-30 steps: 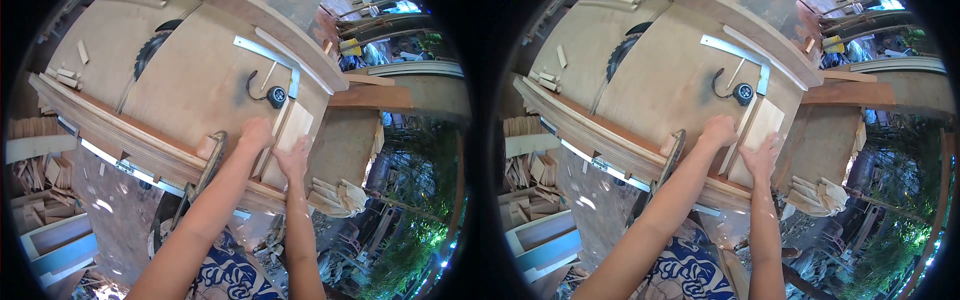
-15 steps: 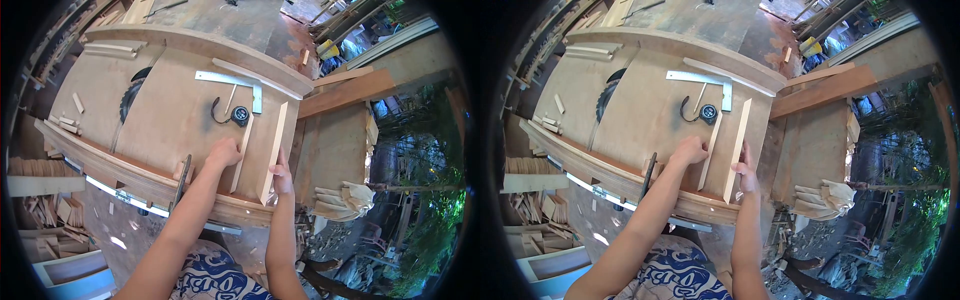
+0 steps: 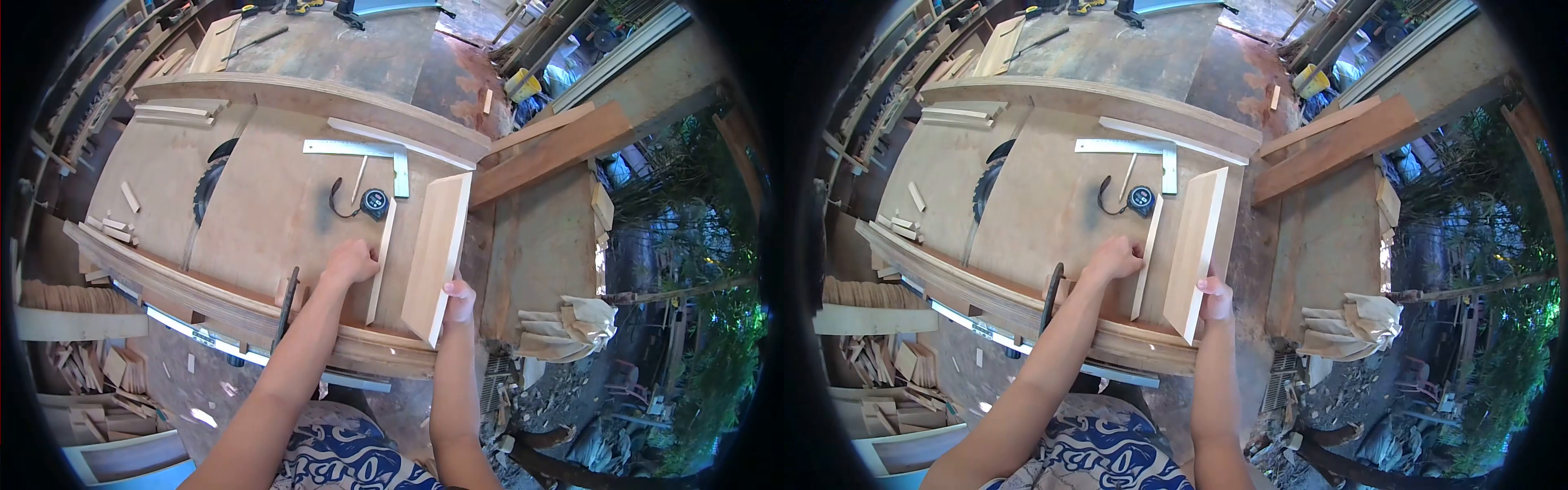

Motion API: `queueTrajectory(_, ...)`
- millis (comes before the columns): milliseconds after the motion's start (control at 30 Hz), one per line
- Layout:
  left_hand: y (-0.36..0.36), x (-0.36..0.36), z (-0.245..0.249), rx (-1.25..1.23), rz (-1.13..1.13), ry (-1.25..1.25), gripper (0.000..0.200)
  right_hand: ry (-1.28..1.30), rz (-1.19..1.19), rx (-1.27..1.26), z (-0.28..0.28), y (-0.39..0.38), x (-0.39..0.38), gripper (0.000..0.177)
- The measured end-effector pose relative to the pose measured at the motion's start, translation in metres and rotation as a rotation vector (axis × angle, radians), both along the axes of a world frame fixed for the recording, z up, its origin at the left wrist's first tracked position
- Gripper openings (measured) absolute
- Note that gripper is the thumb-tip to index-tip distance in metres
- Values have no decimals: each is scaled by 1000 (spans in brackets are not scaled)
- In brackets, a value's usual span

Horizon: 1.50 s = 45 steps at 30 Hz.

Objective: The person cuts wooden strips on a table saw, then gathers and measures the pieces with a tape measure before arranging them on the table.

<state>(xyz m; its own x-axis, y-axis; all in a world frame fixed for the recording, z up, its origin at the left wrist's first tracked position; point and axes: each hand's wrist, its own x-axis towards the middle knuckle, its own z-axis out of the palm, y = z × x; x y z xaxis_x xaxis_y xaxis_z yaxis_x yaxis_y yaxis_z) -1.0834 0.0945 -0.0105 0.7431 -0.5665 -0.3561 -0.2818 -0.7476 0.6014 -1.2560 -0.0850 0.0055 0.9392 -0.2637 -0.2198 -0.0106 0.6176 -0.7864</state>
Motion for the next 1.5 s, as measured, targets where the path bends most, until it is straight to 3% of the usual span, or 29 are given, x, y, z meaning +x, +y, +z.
queueTrajectory(167,0,1,-4,6,-14,-13,25,3,-19,-6,8,3,2,96)
queueTrajectory(367,-1,0,1,12,-12,7,23,23,-3,-69,10,4,6,110)
queueTrajectory(433,-1,-1,1,15,-14,5,23,-16,-49,-253,15,9,13,120)
queueTrajectory(533,-1,-1,-1,15,-16,6,23,-34,-85,-316,18,13,19,123)
queueTrajectory(1100,-5,-8,7,11,30,10,31,5,-111,-292,23,6,18,123)
queueTrajectory(1500,-12,-13,-8,67,-37,-211,37,53,-130,-305,24,5,18,120)
